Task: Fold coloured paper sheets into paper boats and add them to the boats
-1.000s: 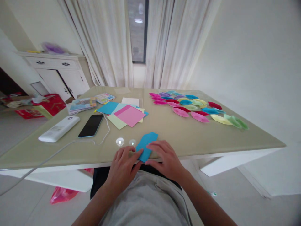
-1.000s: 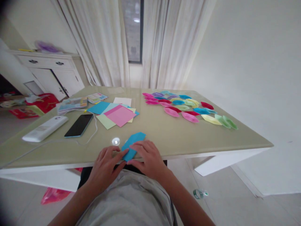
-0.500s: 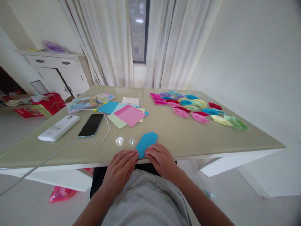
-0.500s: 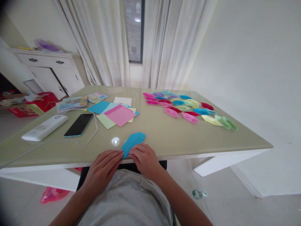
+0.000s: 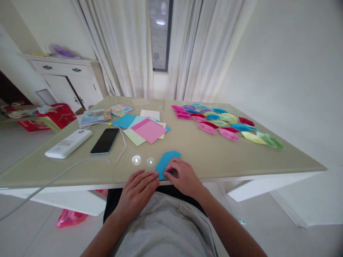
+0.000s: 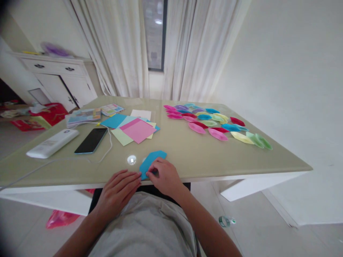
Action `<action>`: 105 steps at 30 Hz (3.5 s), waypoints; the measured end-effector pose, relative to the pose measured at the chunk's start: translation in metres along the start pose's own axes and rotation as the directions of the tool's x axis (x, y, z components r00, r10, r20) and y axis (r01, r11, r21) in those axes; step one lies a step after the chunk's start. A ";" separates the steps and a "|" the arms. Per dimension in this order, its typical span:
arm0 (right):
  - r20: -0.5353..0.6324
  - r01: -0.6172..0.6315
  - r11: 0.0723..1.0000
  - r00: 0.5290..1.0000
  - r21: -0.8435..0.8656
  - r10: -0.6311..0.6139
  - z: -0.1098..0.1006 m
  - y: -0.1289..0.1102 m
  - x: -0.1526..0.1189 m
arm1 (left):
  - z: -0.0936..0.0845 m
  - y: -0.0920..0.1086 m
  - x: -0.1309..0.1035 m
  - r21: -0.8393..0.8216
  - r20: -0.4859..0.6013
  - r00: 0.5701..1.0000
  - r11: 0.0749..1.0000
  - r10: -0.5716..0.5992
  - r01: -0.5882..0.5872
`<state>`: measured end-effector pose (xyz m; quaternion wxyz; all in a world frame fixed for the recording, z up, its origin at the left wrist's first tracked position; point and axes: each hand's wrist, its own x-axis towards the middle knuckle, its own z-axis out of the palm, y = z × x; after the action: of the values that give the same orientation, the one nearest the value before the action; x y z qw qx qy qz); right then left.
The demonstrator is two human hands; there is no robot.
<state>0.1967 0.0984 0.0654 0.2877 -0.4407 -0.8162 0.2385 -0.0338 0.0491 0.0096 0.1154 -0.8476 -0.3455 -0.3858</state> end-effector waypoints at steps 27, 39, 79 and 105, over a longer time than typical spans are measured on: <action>0.001 -0.025 1.000 1.000 -0.005 0.025 0.002 0.003 0.004 | 0.004 0.006 0.009 -0.040 -0.023 0.990 0.990 -0.137 0.136; -0.132 0.366 0.920 0.914 -0.143 -0.384 0.005 0.007 -0.036 | -0.003 0.033 0.009 -0.322 -0.109 0.917 0.886 -0.383 0.332; -0.253 0.020 0.695 0.939 0.719 0.234 0.041 -0.026 -0.068 | -0.022 0.068 0.017 -0.734 0.456 0.514 0.019 -0.726 0.679; -0.367 0.161 0.905 0.930 0.394 -0.005 0.033 -0.027 -0.065 | -0.016 0.068 0.016 -0.723 0.373 0.518 0.109 -0.769 0.683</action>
<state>0.1871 0.0249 0.0420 0.5287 -0.3691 -0.6984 0.3107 0.0105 0.0001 0.0370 -0.4717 -0.4953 -0.4898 -0.5406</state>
